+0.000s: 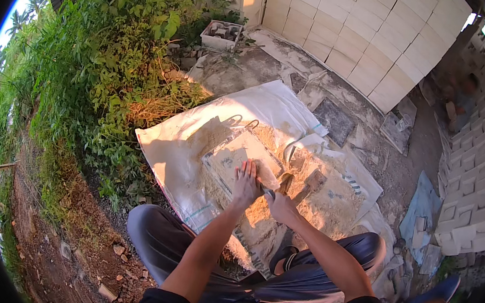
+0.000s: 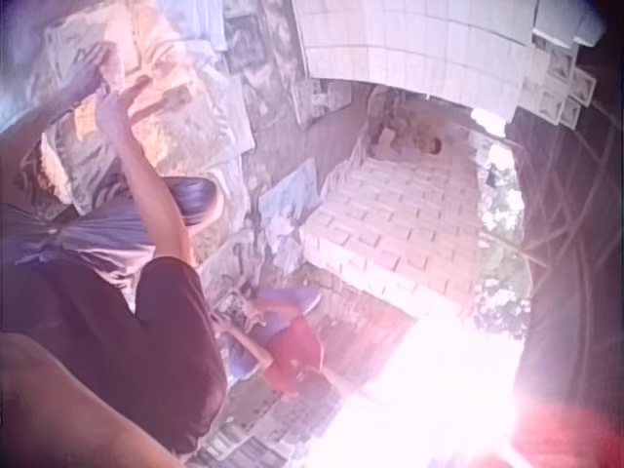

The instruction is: The person uses a trowel-like tool to scrape and level a layer of powder on a stone slab, then lifts and places another stone slab on top of it.

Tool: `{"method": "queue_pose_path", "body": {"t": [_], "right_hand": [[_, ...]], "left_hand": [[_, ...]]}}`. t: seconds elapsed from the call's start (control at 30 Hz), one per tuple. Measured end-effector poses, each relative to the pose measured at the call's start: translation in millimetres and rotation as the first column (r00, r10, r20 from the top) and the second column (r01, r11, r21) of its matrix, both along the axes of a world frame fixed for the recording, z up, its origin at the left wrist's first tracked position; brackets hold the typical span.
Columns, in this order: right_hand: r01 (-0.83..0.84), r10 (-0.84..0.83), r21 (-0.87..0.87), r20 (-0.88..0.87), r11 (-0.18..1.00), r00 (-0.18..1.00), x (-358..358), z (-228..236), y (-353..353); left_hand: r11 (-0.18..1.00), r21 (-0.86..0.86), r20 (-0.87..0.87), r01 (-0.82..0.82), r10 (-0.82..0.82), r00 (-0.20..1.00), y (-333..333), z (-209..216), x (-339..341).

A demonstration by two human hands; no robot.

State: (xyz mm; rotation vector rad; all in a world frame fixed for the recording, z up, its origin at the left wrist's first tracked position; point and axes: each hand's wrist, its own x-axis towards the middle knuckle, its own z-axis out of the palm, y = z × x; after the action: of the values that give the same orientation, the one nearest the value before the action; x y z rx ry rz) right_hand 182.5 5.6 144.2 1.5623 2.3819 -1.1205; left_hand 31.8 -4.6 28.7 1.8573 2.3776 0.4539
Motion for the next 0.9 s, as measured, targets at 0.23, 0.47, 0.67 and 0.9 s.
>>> {"method": "queue_pose_path", "body": {"t": [0.23, 0.47, 0.67, 0.9], "right_hand": [[0.047, -0.056, -0.161, -0.055, 0.986, 0.997, -118, -37, 71], [-0.016, 0.016, -0.018, -0.005, 1.000, 1.000, -75, -68, 50], [-0.022, 0.031, -0.109, 0.077, 0.994, 0.997, -14, -35, 1], [-0.070, 0.084, -0.092, 0.163, 0.993, 0.983, 52, -36, -42]], "left_hand": [[0.996, -0.086, -0.046, -0.034, 0.030, 0.999, 57, -10, -114], [0.995, -0.041, -0.079, -0.091, 0.088, 0.993, 35, -33, -66], [0.992, -0.064, -0.047, -0.104, 0.101, 0.994, -16, -33, 8], [0.990, -0.130, 0.143, -0.056, 0.074, 0.987, -66, -24, 71]]}}
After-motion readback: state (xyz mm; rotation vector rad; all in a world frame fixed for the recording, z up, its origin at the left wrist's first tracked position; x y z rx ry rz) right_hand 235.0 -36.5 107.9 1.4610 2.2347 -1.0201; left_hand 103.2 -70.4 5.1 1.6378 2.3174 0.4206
